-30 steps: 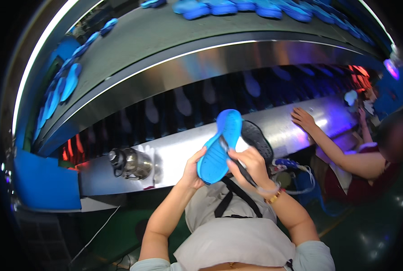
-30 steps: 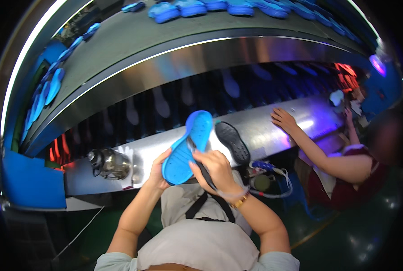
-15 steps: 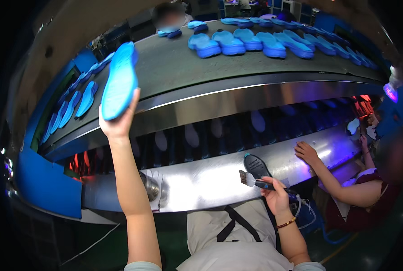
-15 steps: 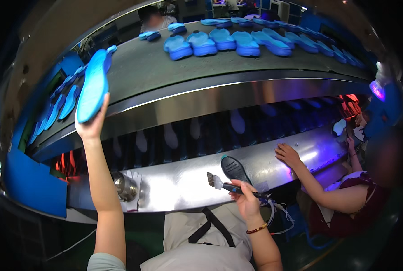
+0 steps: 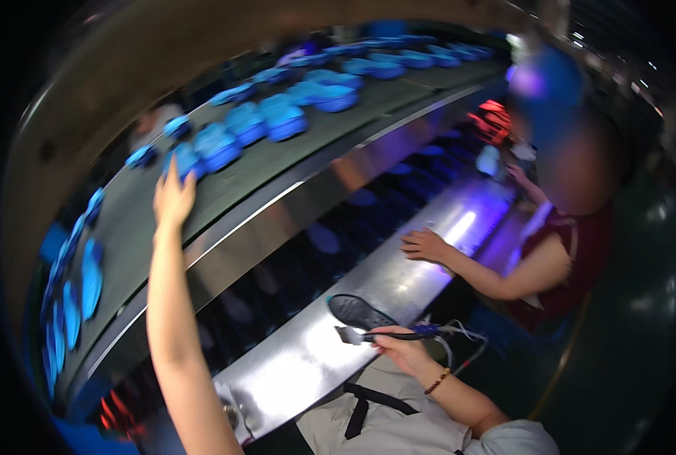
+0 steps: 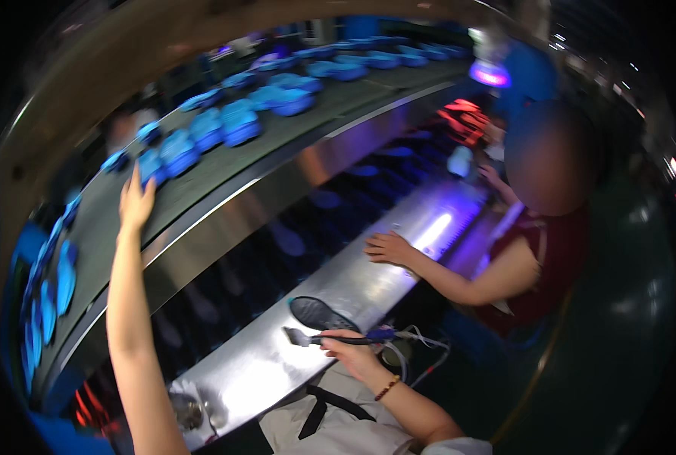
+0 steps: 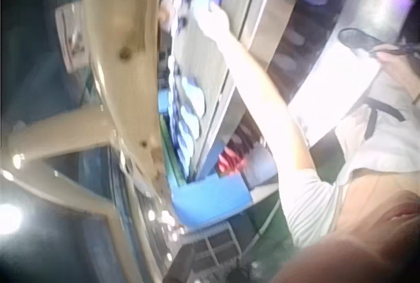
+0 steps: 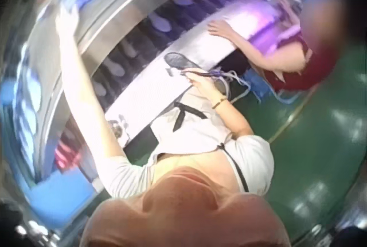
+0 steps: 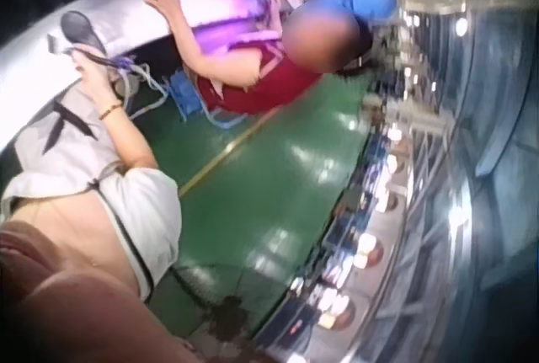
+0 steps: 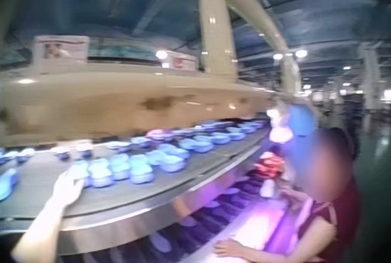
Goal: The person repeatedly picks up blue slipper soles from a conveyor belt, scrubs them with a brush, and places them back on the belt. The person handles each slipper one at a time, focusing on the sole surface.
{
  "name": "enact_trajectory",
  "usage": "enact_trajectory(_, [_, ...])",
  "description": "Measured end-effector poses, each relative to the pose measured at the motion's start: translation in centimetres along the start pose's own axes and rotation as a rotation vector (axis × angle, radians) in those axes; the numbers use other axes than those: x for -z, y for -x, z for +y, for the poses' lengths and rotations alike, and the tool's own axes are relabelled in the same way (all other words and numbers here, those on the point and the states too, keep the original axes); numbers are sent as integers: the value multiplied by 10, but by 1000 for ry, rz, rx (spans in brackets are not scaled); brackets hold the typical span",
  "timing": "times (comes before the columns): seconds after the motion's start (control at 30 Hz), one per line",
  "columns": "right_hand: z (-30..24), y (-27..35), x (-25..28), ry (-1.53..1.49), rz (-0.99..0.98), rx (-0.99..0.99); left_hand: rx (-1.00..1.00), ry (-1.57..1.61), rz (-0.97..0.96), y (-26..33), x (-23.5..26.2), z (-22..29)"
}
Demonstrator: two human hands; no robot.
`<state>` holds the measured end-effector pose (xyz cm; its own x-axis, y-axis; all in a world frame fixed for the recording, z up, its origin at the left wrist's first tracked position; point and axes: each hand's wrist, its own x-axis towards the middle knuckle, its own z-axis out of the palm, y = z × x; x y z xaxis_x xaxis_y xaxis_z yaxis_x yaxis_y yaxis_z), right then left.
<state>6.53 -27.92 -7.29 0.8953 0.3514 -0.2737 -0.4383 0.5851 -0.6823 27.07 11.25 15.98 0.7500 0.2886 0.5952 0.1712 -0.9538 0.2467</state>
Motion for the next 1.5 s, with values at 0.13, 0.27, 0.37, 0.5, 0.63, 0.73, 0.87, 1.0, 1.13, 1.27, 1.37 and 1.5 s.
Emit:
enact_trajectory(0.13, [-1, 0, 0, 82, 49, -27, -74, -381, -124, 8, 20, 5])
enact_trajectory(0.27, [-7, -2, 5, 87, 73, -46, -224, -194, 17, 44, 48, -1])
enact_trajectory(0.37, [-3, -5, 8, 84, 70, -54, 35, 463, -20, 86, 68, -51])
enact_trajectory(0.5, [-3, -13, 3, 76, 117, -78, 329, 1081, 723, 184, 78, -22])
enact_trajectory(0.63, [-5, -17, 3, 106, 69, -56, 745, 1705, 263, 241, 92, -12])
enact_trajectory(0.73, [-9, -17, 3, 94, 67, -34, 456, 1897, 93, 310, 67, -57])
enact_trajectory(0.87, [-13, -14, 1, 45, 121, -65, 351, 2533, -622, 362, 38, -27])
enact_trajectory(1.0, [-7, -16, 4, 51, 84, -72, 1182, 1977, -501, 417, 9, 22])
enact_trajectory(1.13, [-3, -16, 0, 45, 60, -67, 1361, 1951, -731, 451, -15, 27])
enact_trajectory(1.27, [-2, -14, -2, 9, 69, -91, 1372, 2057, -742, 453, -18, 37])
enact_trajectory(1.37, [-1, -13, 0, -10, 49, -93, 1330, 2094, -768, 454, -23, 37])
enact_trajectory(1.5, [-7, -9, -5, -16, 44, -98, 1170, 1983, -772, 453, -25, 36])
